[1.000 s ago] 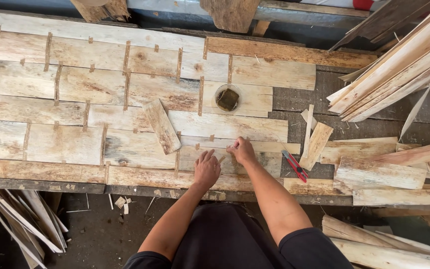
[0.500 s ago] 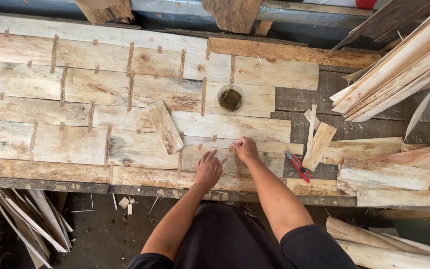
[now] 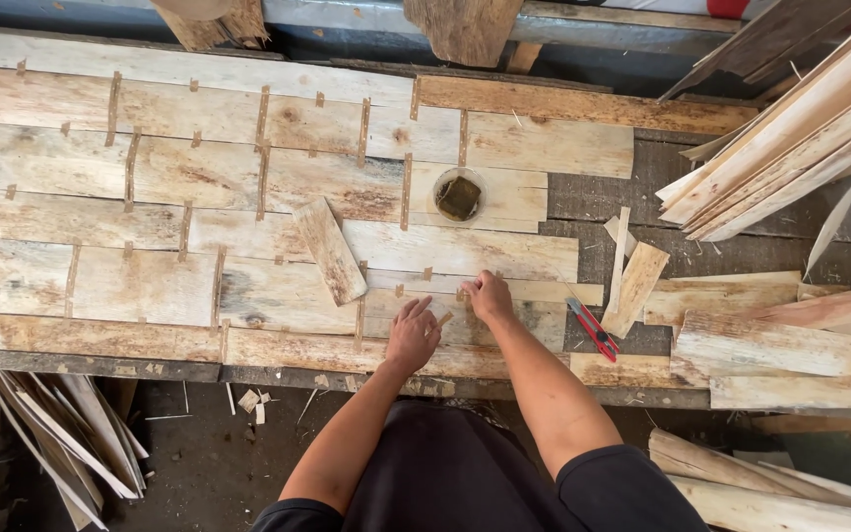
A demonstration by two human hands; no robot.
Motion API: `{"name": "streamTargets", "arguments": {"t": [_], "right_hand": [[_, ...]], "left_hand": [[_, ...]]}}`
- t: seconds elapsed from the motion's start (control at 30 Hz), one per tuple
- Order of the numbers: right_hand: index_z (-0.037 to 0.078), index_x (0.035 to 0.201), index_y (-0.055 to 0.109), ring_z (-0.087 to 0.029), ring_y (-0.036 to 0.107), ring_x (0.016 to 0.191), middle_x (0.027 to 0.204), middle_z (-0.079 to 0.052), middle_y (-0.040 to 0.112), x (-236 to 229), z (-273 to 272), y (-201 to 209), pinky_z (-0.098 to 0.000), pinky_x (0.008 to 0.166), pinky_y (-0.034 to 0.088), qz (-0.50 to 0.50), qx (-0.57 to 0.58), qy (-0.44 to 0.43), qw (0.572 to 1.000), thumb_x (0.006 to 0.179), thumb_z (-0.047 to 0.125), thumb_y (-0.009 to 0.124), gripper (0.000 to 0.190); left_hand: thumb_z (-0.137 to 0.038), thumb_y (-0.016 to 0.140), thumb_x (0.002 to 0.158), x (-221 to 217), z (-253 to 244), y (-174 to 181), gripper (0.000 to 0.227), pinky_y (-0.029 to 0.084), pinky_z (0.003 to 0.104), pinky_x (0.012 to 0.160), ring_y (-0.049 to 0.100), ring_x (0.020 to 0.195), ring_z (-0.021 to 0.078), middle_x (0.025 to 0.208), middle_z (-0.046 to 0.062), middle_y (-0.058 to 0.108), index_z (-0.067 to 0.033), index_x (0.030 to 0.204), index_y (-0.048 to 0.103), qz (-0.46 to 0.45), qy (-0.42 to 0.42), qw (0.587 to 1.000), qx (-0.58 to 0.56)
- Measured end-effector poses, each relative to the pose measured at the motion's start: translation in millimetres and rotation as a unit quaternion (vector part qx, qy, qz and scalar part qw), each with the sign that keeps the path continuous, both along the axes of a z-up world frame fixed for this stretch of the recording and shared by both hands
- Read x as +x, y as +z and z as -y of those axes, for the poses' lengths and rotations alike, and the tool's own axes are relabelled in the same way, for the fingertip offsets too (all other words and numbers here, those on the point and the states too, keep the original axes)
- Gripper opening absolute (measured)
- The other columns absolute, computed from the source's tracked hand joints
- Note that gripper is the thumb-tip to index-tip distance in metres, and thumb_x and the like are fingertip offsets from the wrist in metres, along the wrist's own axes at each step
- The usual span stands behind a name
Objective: Manually piece together and glue thin sheets of bark or wood strips to form a mosaic pattern panel, using a utility knife for trimming.
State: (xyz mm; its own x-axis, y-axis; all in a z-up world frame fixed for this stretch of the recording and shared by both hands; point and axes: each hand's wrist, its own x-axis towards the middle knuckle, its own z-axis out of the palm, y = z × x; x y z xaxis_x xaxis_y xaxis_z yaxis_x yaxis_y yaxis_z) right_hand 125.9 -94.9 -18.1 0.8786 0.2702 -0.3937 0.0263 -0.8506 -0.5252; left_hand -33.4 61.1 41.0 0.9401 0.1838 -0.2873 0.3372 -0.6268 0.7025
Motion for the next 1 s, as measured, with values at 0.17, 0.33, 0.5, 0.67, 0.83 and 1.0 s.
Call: {"name": "streamTargets", "arguments": {"t": [0.17, 0.33, 0.5, 0.67, 0.83, 1.0], "right_hand": [[0.003, 0.082, 0.060, -0.026, 0.064, 0.065, 0.073, -0.012, 0.067, -3, -2, 16, -0.0422, 0.062, 0.052, 0.002, 0.012, 0.002, 1.000, 0.090, 0.035, 0.081, 0.039], [0.004, 0.082, 0.059, -0.023, 0.064, 0.064, 0.072, -0.011, 0.067, -5, -7, 36, -0.0392, 0.061, 0.052, -0.024, 0.003, 0.005, 1.000, 0.086, 0.036, 0.084, 0.040], [0.005, 0.084, 0.056, -0.021, 0.061, 0.064, 0.072, -0.009, 0.064, -7, -4, 36, -0.0385, 0.059, 0.052, -0.020, 0.014, 0.018, 1.000, 0.084, 0.037, 0.086, 0.044], [0.007, 0.088, 0.054, -0.020, 0.058, 0.069, 0.081, -0.009, 0.060, -11, -3, 37, -0.0374, 0.061, 0.051, -0.016, 0.018, 0.026, 0.999, 0.079, 0.035, 0.090, 0.047], [0.008, 0.094, 0.052, -0.019, 0.057, 0.075, 0.090, -0.010, 0.059, -15, -1, 32, -0.0362, 0.065, 0.051, -0.006, 0.024, 0.047, 0.999, 0.080, 0.035, 0.090, 0.048], [0.006, 0.102, 0.052, -0.021, 0.059, 0.085, 0.101, -0.012, 0.058, -24, 4, 28, -0.0350, 0.073, 0.054, 0.030, 0.035, 0.083, 0.995, 0.080, 0.030, 0.090, 0.050]], "left_hand": [[-0.021, 0.069, 0.090, 0, -1, 5, 0.012, 0.029, 0.054, 0.118, 0.033, 0.150, 0.0318, 0.159, 0.007, 0.046, -0.0095, 0.091, 0.067, -0.013, 0.001, 1.000, -0.006], [-0.021, 0.069, 0.090, 0, -2, 6, 0.012, 0.029, 0.054, 0.118, 0.031, 0.151, 0.0311, 0.159, 0.006, 0.045, -0.0097, 0.092, 0.067, -0.031, 0.002, 1.000, -0.005], [-0.021, 0.068, 0.091, -2, -3, 2, 0.012, 0.028, 0.054, 0.118, 0.030, 0.151, 0.0316, 0.160, 0.009, 0.044, -0.0094, 0.092, 0.067, -0.017, -0.002, 1.000, -0.017], [-0.020, 0.068, 0.090, -4, -3, 1, 0.011, 0.029, 0.054, 0.118, 0.032, 0.151, 0.0323, 0.159, 0.010, 0.044, -0.0090, 0.093, 0.067, -0.005, 0.004, 1.000, -0.022], [-0.019, 0.068, 0.091, -6, -4, 3, 0.012, 0.032, 0.053, 0.118, 0.033, 0.151, 0.0323, 0.159, 0.012, 0.045, -0.0076, 0.092, 0.067, 0.003, 0.008, 0.999, -0.036], [-0.017, 0.064, 0.098, -11, -5, -53, 0.013, 0.041, 0.052, 0.110, 0.056, 0.131, 0.0376, 0.135, 0.020, 0.067, -0.0077, 0.090, 0.068, 0.083, 0.048, 0.995, -0.034]]}}
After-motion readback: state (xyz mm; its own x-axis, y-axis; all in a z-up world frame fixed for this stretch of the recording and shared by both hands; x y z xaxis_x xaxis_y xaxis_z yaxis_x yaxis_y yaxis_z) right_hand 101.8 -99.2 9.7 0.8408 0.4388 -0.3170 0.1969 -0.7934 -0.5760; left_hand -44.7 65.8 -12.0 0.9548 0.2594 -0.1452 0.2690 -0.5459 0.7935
